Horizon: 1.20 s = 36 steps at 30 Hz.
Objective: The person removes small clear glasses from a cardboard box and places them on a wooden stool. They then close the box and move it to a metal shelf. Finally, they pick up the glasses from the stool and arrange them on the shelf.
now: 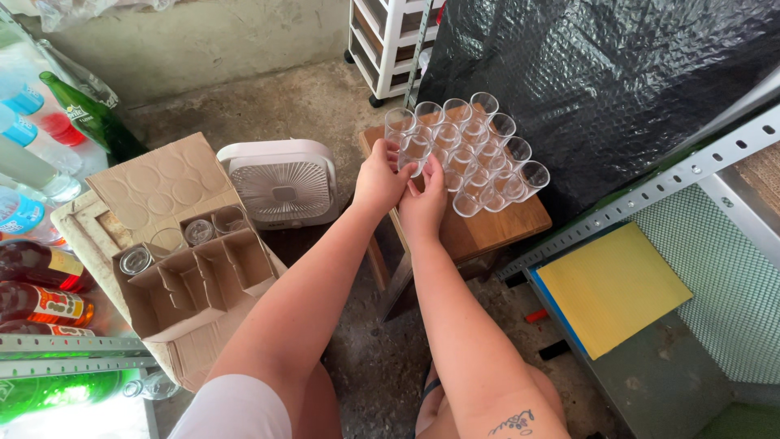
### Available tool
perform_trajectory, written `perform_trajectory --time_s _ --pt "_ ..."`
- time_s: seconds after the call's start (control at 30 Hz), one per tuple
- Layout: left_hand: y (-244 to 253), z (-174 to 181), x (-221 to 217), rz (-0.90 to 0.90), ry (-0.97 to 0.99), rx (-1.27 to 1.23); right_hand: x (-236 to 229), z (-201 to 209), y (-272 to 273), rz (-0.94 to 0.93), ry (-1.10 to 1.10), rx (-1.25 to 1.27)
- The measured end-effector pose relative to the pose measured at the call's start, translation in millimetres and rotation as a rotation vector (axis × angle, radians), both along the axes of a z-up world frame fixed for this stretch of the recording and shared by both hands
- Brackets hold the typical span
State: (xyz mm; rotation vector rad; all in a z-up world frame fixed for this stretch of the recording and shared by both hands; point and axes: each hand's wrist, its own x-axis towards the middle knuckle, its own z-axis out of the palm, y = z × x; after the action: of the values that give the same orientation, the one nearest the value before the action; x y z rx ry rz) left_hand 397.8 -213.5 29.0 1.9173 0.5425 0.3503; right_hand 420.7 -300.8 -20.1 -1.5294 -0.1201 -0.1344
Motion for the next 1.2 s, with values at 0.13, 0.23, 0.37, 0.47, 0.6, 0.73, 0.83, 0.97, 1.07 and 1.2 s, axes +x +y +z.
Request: perform_trajectory --time_s 0.13,0.23,0.37,0.47,0.6,0.73,0.83,0.97,1.07,1.2 --pt "-0.7 0.9 1.6 0.001 0.013 0.021 -6.2 2.3 0.7 0.004 -0.017 -0.030" --pt "-0.2 -0.1 3.1 0.003 0.027 0.034 -7.0 -0.8 1.6 -0.003 -0.033 -0.029" --pt "-0.1 0.7 1.2 0.000 0.037 0.035 -9.3 -0.5 2.3 -0.011 -0.055 -0.054" --pt "-1.1 2.0 -0.2 -0.002 0.040 0.028 -9.7 -2.8 3.1 -0.018 -0.085 -0.071" --pt "0.3 -1.0 0.3 0.000 0.052 0.015 -3.0 -12.6 4.1 -0.042 -0.107 -0.069" --pt "2.0 -3.2 -3.4 0.003 0.056 -0.013 -0.9 -12.4 2.6 -0.063 -0.110 -0.051" --pt "5.5 -5.3 -10.4 -0.001 0.076 -0.024 -2.0 -10.6 1.9 -0.071 -0.076 -0.011" --pt "16.8 -2.6 -24.5 -0.038 0.068 -0.002 -6.1 -15.5 3.4 -0.055 -0.101 0.000" --pt "27.9 0.9 -40.5 -0.076 0.089 0.018 -21.2 -7.7 6.0 -0.024 -0.129 0.021" --pt "41.2 11.1 -84.5 -0.102 0.078 0.035 -54.2 11.8 11.1 0.021 -0.184 -0.055"
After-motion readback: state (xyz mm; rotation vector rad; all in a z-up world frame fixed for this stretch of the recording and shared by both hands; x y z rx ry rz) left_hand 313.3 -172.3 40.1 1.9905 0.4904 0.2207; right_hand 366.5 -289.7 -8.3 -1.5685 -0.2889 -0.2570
